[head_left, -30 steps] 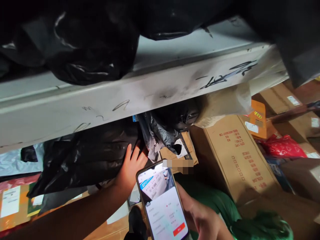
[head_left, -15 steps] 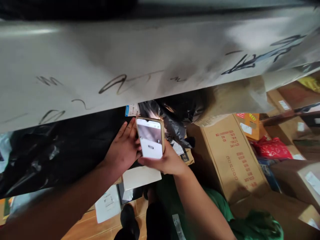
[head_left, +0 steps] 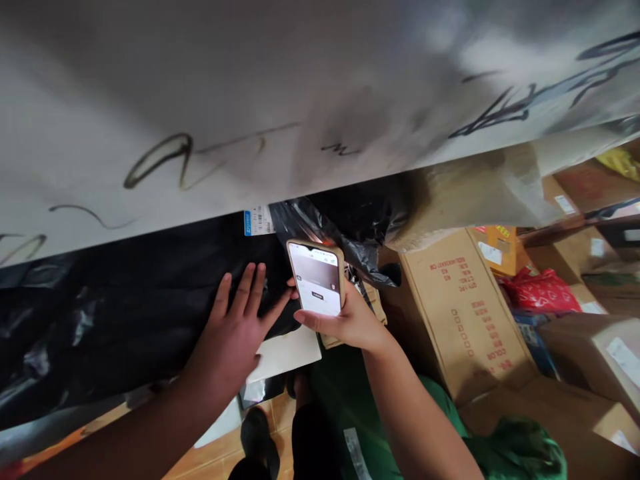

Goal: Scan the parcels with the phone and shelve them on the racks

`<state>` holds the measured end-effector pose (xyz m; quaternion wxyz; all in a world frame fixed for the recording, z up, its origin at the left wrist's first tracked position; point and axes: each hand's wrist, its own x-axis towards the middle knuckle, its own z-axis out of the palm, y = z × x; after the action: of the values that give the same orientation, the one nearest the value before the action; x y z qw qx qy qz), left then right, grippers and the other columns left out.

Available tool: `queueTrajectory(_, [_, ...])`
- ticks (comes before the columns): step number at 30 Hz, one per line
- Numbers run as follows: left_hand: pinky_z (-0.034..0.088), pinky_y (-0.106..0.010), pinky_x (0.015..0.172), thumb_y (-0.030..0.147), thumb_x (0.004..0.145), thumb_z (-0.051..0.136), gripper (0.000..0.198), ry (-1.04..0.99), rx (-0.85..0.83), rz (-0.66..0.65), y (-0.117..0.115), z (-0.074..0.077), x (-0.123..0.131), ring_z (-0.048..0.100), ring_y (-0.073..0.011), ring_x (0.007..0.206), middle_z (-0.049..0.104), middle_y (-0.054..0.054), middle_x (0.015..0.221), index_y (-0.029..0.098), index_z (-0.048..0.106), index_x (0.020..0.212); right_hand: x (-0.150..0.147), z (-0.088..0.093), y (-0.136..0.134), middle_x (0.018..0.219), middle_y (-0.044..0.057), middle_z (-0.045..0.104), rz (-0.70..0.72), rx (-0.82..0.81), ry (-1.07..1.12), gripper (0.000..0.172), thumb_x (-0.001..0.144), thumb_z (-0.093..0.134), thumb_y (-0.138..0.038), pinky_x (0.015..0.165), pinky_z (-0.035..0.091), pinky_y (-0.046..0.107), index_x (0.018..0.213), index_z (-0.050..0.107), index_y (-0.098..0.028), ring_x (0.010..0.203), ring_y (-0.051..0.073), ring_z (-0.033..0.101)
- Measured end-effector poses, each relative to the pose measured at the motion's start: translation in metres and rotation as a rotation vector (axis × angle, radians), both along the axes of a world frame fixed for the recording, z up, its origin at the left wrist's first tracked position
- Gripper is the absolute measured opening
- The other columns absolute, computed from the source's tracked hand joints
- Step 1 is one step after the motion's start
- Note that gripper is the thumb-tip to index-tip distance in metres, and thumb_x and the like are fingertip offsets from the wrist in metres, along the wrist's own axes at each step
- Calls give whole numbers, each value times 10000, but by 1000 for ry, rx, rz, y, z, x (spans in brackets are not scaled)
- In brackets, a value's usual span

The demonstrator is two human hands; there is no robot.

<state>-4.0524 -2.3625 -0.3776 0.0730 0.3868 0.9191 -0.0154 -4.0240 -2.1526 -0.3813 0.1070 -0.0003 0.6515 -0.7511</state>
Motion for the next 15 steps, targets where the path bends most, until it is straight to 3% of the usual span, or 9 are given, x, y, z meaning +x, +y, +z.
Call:
queueTrajectory(3, [137,-716,1163,11,780,632,729,71,-12,3,-12,-11,8,60,-395,1487,200,-186,1600,267,490,1448,-1,-1,0,1217,82,669,-10,-34,-29,545,760,821,-298,934,555,406,1247,585,-235,1040,244,668])
queueTrajectory(8, [235,-709,1135,71,897,525,559,100,-3,-35,-16,-21,4,87,-399,1477,186,-214,1591,240,513,1429,2,3,-1,1134,77,696,-39,-109,-48,504,722,848,-266,883,584,386,1181,645,-219,1017,243,678])
queueTrajectory(11, [251,-673,1147,121,914,530,501,96,4,-47,-10,-10,-7,145,-392,1476,216,-198,1591,260,553,1395,7,7,0,1117,80,705,-36,-150,-37,497,730,844,-266,861,593,394,1187,651,-225,997,243,683])
queueTrajectory(15, [178,-661,1174,149,892,561,396,102,36,3,3,19,-38,160,-421,1474,276,-162,1591,257,673,1257,12,13,-1,1178,103,688,-61,-202,-8,519,725,848,-232,861,583,394,1204,649,-222,1003,239,671])
